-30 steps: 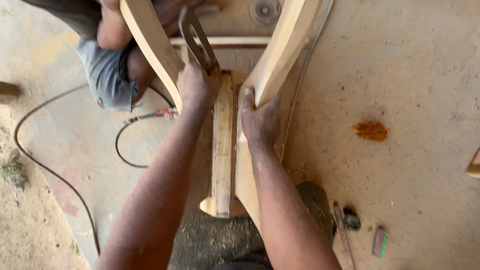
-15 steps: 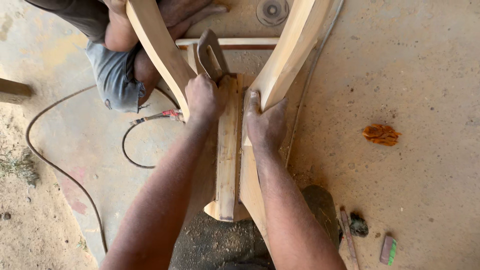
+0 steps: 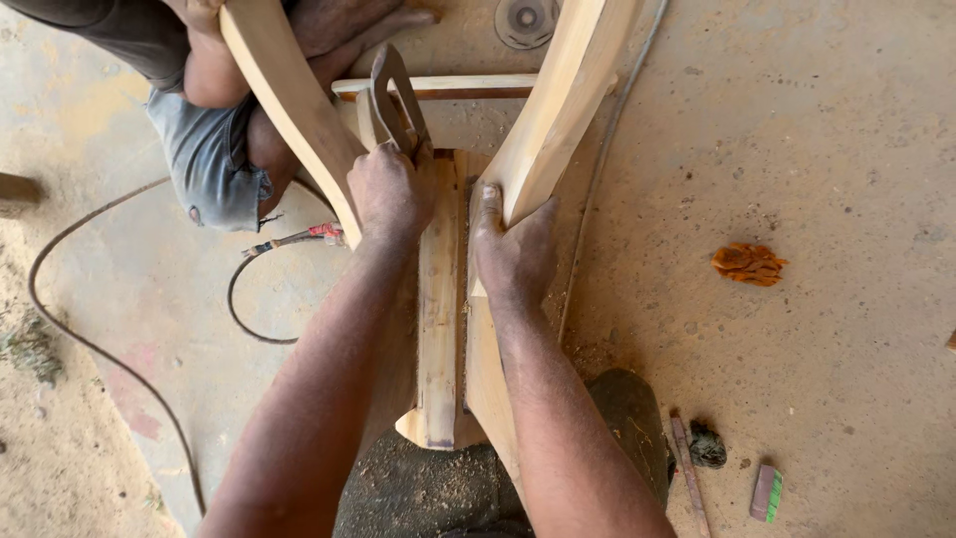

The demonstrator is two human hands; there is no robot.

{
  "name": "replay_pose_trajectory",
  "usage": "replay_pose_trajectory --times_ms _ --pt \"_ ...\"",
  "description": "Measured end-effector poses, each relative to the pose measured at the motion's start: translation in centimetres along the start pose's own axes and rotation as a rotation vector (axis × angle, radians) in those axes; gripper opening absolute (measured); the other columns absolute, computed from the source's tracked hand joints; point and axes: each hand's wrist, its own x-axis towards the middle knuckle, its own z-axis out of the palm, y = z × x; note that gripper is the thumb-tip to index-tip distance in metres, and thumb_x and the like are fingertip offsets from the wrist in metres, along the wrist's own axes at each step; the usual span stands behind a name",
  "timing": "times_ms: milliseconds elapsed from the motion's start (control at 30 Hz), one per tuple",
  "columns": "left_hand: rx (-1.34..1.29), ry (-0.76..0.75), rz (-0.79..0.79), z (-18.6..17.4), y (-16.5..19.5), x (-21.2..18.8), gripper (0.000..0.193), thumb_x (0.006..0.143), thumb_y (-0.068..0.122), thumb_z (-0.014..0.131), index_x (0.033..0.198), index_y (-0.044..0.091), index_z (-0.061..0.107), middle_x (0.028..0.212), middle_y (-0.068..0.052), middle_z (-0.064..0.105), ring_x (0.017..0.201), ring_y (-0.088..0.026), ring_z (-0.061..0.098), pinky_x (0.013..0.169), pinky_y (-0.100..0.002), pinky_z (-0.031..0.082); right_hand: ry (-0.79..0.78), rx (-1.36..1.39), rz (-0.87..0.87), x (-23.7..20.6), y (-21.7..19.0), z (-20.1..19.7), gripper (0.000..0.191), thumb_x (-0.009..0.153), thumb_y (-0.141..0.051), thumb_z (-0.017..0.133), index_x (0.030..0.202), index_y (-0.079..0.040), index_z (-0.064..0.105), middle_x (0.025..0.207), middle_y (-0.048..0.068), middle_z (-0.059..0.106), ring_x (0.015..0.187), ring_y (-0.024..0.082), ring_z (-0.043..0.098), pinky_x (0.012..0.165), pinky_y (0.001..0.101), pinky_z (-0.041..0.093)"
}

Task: The person uses a hand plane to smooth and shape a curved wooden furniture leg. They repeatedly draw the plane along the wood's surface, remove shavings, and apply a dark liquid finish with a brush to the same area.

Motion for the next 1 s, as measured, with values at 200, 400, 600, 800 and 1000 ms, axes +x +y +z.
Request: replay_pose_trajectory --times_ms 200,400,600,800,1000 --pt "0.267 -0.197 0.003 0.8 0.3 0.8 0.05 0.098 0.051 0.062 0.088 0.003 0.074 0.078 -0.014 0.073 0.068 -0.024 0.074 0.07 -0.041 0.062 0.124 -0.007 -0.18 -0.2 0.2 0.1 0.08 0.098 -0.05 0.061 0.145 0.009 0.033 0.118 0.025 0.067 0.1 0.034 0.073 0.087 0.0463 0.06" --pt "0.129 -0.053 -0.084 0.5 0.5 0.3 0.046 0.102 0.047 0.06 0.089 0.007 0.076 0.076 -0.015 0.075 0.072 -0.028 0.074 0.075 -0.045 0.06 -0.005 0.023 0.019 -0.2 0.0 0.0 0.085 0.098 -0.049 0.059 0.148 0.009 0.023 0.114 0.024 0.065 0.099 0.032 0.073 0.084 0.0457 0.062" --pt "0.072 -0.024 0.244 -0.1 -0.5 0.4 0.033 0.096 0.04 0.066 0.088 0.01 0.079 0.073 -0.014 0.074 0.066 -0.03 0.072 0.07 -0.045 0.059 0.087 0.004 -0.096 -0.1 -0.1 0.0 0.069 0.1 -0.049 0.061 0.138 0.004 0.041 0.114 0.022 0.068 0.098 0.033 0.071 0.086 0.0493 0.059" --pt "0.187 -0.127 0.015 1.1 -0.4 0.7 0.042 0.1 0.044 0.064 0.083 0.007 0.076 0.068 -0.012 0.073 0.056 -0.022 0.069 0.062 -0.041 0.06 0.025 0.007 -0.044 0.2 0.7 0.3 0.07 0.099 -0.046 0.057 0.141 0.005 0.035 0.112 0.023 0.067 0.092 0.03 0.075 0.076 0.0461 0.066" --pt "0.048 -0.013 -0.109 1.6 -0.4 0.5 0.044 0.095 0.046 0.068 0.086 0.003 0.075 0.073 -0.016 0.074 0.061 -0.026 0.073 0.064 -0.042 0.062 0.035 0.044 -0.04 0.1 0.1 0.2 0.075 0.097 -0.05 0.057 0.144 0.004 0.033 0.113 0.023 0.068 0.095 0.033 0.074 0.082 0.0474 0.063"
